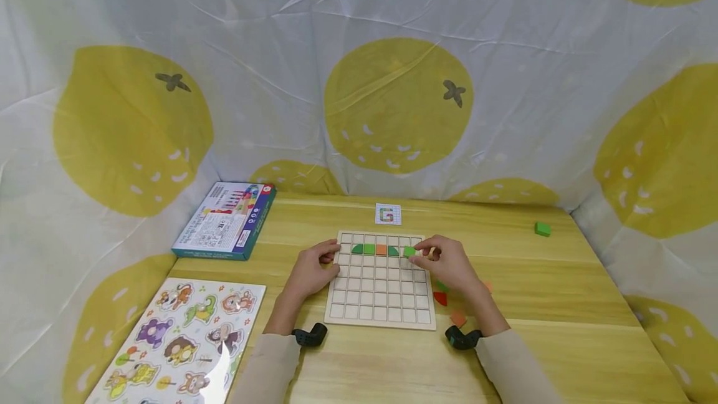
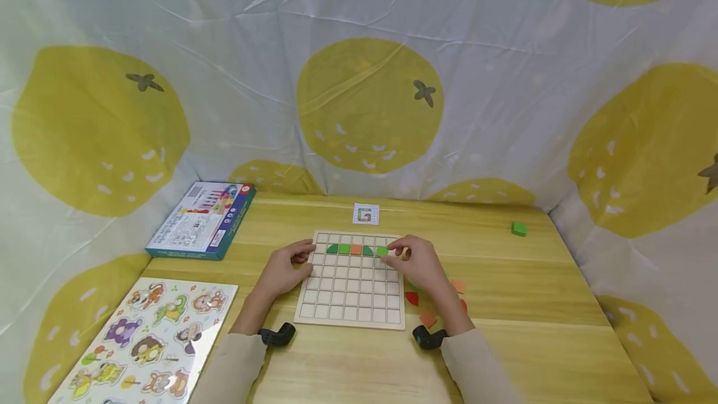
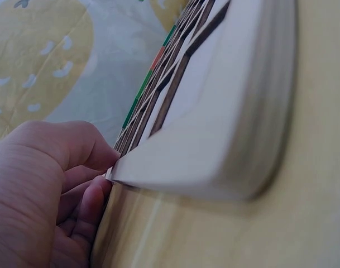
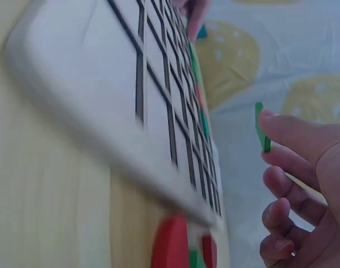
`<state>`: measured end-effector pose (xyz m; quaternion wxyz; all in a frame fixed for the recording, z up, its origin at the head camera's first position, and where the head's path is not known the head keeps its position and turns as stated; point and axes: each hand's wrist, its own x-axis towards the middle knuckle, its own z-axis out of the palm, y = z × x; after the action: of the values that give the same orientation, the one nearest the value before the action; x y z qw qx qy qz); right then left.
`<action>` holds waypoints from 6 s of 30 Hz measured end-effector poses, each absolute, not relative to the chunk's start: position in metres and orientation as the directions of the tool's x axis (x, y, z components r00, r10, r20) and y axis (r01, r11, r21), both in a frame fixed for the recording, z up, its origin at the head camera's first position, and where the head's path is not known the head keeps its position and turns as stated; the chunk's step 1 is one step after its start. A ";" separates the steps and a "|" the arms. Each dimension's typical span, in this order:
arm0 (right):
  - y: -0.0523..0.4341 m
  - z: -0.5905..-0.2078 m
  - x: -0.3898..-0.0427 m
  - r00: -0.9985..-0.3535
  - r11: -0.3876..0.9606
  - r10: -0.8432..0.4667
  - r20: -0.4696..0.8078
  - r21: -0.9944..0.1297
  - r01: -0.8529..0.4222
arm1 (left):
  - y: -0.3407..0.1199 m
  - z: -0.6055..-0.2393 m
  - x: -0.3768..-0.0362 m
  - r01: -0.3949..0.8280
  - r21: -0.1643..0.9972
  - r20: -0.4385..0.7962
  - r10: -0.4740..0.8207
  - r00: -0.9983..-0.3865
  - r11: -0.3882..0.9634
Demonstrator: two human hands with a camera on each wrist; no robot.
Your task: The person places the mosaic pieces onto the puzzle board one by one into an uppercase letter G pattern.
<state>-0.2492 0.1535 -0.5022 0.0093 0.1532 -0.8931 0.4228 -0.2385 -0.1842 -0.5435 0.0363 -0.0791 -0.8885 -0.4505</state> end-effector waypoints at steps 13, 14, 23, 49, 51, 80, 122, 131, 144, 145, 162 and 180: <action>0.081 -0.507 -0.261 -0.912 0.557 -0.378 0.161 -0.747 -0.363 | -0.183 -0.542 -0.239 0.174 0.798 0.135 0.110 -0.985 0.577; 0.077 -0.507 -0.261 -0.913 0.557 -0.376 0.160 -0.748 -0.360 | -0.183 -0.542 -0.239 0.172 0.799 0.133 0.109 -0.985 0.576; 0.053 -0.512 -0.260 -0.919 0.577 -0.383 0.098 -0.751 -0.321 | -0.183 -0.541 -0.239 0.177 0.792 0.141 0.107 -0.984 0.584; 0.040 -0.522 -0.257 -0.941 0.648 -0.319 0.115 -0.697 -0.305 | -0.184 -0.542 -0.241 0.187 0.782 0.149 0.112 -0.982 0.594; 0.039 -0.522 -0.257 -0.942 0.657 -0.316 0.114 -0.690 -0.304 | -0.184 -0.543 -0.240 0.189 0.783 0.153 0.111 -0.982 0.593; 0.147 -0.507 -0.246 -0.939 0.563 -0.317 0.136 -0.769 -0.302 | -0.182 -0.542 -0.238 0.167 0.790 0.127 0.108 -0.986 0.590; 0.313 -0.523 -0.198 -0.952 0.666 -0.298 0.074 -0.698 -0.263 | -0.183 -0.544 -0.239 0.172 0.776 0.133 0.109 -0.985 0.607; 0.311 -0.526 -0.200 -0.965 0.699 -0.251 0.076 -0.676 -0.235 | -0.182 -0.542 -0.237 0.186 0.781 0.148 0.114 -0.983 0.596; 0.308 -0.522 -0.203 -0.983 0.710 -0.179 0.036 -0.687 -0.155 | -0.183 -0.544 -0.236 0.173 0.779 0.132 0.112 -0.985 0.603; 0.308 -0.521 -0.203 -0.982 0.713 -0.181 0.042 -0.683 -0.161 | -0.183 -0.544 -0.236 0.175 0.779 0.134 0.112 -0.985 0.602; 0.257 -0.501 -0.219 -0.967 0.655 -0.234 0.099 -0.719 -0.232 | -0.181 -0.541 -0.238 0.170 0.787 0.126 0.116 -0.985 0.593; 0.161 -0.495 -0.237 -0.907 0.588 -0.400 0.132 -0.722 -0.365 | -0.182 -0.539 -0.236 0.137 0.798 0.100 0.095 -0.990 0.587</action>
<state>-0.2366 0.1606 -0.4951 -0.0224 0.2147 -0.8909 0.3997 -0.2363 -0.1816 -0.5392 0.0233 -0.0650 -0.8904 -0.4499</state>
